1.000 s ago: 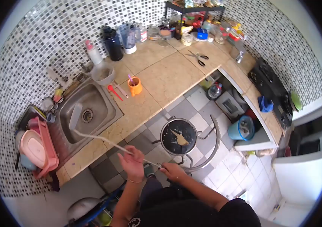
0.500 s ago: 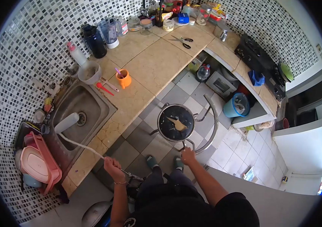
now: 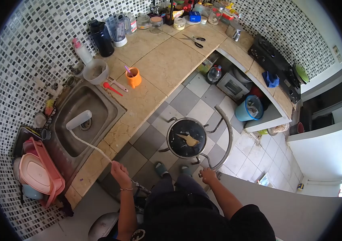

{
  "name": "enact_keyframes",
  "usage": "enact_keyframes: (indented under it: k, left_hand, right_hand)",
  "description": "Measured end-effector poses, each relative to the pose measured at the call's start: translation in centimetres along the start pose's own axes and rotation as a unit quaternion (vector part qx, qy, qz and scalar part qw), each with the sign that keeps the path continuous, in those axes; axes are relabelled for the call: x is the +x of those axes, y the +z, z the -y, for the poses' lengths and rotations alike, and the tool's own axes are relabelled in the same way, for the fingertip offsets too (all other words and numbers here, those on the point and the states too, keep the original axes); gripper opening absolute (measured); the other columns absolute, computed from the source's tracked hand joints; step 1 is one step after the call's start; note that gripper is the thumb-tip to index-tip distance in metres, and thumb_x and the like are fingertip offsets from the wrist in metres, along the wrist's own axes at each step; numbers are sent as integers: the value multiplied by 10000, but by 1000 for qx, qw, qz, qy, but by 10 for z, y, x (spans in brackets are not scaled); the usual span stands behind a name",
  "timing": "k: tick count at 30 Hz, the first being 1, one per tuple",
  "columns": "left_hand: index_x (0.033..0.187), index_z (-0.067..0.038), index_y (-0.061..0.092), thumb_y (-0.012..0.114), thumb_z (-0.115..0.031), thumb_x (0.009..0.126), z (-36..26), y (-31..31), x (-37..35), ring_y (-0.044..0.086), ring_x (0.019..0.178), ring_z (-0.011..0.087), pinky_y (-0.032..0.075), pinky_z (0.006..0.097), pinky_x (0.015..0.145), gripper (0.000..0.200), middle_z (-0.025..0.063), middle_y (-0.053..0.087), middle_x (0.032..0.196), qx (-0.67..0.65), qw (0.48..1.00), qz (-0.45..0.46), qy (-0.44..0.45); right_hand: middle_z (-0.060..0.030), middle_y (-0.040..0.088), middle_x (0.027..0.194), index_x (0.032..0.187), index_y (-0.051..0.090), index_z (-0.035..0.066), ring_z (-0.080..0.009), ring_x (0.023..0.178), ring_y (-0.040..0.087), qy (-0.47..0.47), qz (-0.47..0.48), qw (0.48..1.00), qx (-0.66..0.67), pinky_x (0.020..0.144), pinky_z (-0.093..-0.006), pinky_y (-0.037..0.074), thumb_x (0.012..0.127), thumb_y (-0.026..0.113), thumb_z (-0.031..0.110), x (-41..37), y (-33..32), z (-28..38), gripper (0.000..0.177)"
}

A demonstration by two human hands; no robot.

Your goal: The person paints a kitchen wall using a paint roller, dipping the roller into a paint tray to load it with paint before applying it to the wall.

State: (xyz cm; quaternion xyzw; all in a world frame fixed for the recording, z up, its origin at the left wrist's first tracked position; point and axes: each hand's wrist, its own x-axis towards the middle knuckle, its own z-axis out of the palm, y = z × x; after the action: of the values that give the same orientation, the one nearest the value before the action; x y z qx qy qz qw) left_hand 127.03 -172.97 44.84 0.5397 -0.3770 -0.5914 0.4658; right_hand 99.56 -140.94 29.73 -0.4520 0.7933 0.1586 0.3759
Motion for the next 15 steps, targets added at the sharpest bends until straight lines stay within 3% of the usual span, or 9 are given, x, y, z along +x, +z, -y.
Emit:
enact_keyframes:
  k: [5,8,10,12,13,15]
  left_hand:
    - [696,-148,322,376,-347,1029,1,-11,-2,195,424,27,145,230,367,391,-64,248,540,0,999,-34,6]
    - [704,-145,327,385,-397,1018,-1,-12,-4,191,425,34,155,227,369,407,-54,257,557,2,999,-49,20]
    - [701,-146,329,385,-389,1020,-2,-12,-6,189,423,34,156,228,369,405,-56,253,550,3,998,-55,21]
    - [700,-146,332,385,-381,1022,-7,-13,-12,186,423,34,156,229,368,402,-59,251,544,10,998,-58,16]
    - [700,-146,335,386,-376,1023,-8,-12,-14,185,422,33,156,229,367,400,-60,252,541,13,998,-56,11]
    - [698,-146,343,386,-363,1025,-10,-15,-14,192,423,29,155,228,367,396,-61,266,544,23,999,-48,6]
  right_hand:
    - [-74,569,1186,1162,584,143,-319,1153,511,7,73,997,26,960,-510,432,818,574,159,-15,13,-16,344]
    - [-115,570,1158,1125,602,129,-366,1083,543,18,90,983,158,929,-474,456,790,573,121,-1,30,-49,336]
    - [-171,563,1117,1119,594,78,-390,1048,548,154,-160,958,179,919,-457,470,772,580,106,-11,3,-51,348]
    - [-186,572,1065,1112,571,58,-395,1048,543,323,-356,843,243,879,-466,482,756,567,75,-21,-18,-59,356]
    - [-215,571,1043,1128,540,36,-405,997,554,363,-384,832,169,846,-471,490,748,554,60,-17,-14,-69,381]
    - [-230,567,1073,1133,530,3,-390,968,580,476,-238,773,346,856,-482,483,783,554,96,3,0,-103,363]
